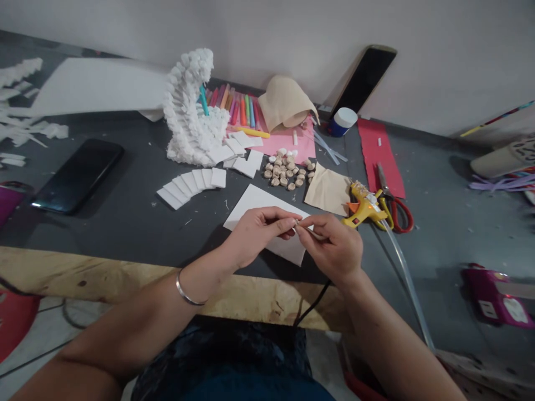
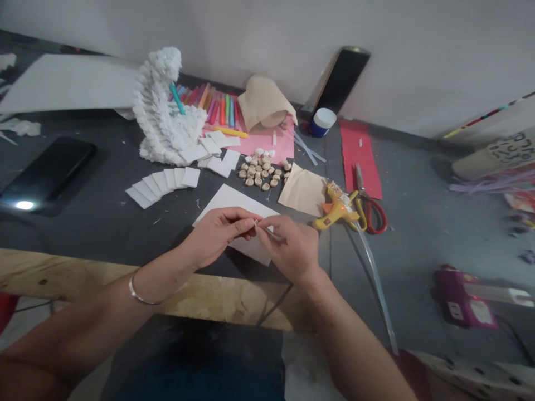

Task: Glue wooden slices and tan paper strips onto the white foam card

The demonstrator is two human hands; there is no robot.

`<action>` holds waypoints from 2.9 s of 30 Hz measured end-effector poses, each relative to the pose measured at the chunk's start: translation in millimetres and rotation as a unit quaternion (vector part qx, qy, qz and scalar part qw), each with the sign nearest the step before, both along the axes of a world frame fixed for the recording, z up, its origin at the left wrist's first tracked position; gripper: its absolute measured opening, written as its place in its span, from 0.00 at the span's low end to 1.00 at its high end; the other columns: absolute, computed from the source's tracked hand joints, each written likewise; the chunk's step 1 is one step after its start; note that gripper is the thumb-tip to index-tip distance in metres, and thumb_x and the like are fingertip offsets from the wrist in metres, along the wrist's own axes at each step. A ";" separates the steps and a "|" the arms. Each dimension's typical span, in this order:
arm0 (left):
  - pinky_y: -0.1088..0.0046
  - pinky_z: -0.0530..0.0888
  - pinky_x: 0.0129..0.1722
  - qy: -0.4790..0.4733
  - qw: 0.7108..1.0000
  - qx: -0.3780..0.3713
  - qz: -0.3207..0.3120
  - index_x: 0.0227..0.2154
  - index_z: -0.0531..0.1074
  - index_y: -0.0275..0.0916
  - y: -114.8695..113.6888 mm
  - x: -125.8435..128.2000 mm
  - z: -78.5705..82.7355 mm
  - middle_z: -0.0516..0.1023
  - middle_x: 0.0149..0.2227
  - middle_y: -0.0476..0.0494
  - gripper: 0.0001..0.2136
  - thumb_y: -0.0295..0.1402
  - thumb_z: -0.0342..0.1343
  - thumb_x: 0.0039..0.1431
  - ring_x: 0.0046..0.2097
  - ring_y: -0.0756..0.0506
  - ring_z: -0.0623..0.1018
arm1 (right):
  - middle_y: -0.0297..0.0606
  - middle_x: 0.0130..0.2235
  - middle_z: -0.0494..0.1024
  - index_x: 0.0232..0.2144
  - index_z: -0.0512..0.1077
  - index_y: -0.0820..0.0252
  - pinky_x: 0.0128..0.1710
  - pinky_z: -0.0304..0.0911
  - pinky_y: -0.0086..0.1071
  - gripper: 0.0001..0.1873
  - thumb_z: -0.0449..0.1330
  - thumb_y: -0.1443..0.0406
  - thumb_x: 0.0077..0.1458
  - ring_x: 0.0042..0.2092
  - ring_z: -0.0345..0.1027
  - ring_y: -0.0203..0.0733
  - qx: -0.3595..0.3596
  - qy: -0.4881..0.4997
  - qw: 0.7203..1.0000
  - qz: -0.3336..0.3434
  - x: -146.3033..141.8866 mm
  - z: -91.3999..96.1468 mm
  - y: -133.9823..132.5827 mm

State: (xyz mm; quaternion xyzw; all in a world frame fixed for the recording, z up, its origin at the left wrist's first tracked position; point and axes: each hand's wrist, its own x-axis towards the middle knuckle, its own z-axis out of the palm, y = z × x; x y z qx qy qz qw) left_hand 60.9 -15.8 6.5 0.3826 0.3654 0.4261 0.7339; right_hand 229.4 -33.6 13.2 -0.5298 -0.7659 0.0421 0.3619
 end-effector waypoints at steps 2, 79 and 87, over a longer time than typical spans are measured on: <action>0.74 0.71 0.33 0.018 1.000 0.011 -0.004 0.32 0.80 0.36 0.8 -1.1 -1.2 0.78 0.28 0.45 0.11 0.38 0.66 0.49 0.29 0.52 0.72 | 0.30 0.18 0.73 0.28 0.74 0.56 0.21 0.57 0.28 0.05 0.62 0.63 0.55 0.18 0.63 0.32 0.011 -0.011 1.000 0.009 0.4 -0.5 0.7; 0.74 0.72 0.33 0.292 0.876 0.384 0.032 0.32 0.76 0.39 2.8 -8.3 4.5 0.76 0.31 0.46 0.03 0.32 0.62 0.57 0.33 0.50 0.75 | 0.22 0.18 0.54 0.25 0.67 0.61 0.20 0.37 0.27 0.21 0.67 0.50 0.48 0.21 0.42 0.27 -0.534 0.407 0.712 0.208 18.0 3.5 25.1; 0.75 0.70 0.35 0.167 0.952 0.250 0.059 0.32 0.79 0.42 -0.4 -4.6 -9.4 0.73 0.31 0.48 0.05 0.35 0.66 0.52 0.35 0.50 0.73 | 0.20 0.18 0.53 0.27 0.67 0.62 0.19 0.32 0.27 0.22 0.69 0.50 0.46 0.20 0.39 0.26 -0.557 0.486 0.631 0.236 9.2 5.9 23.0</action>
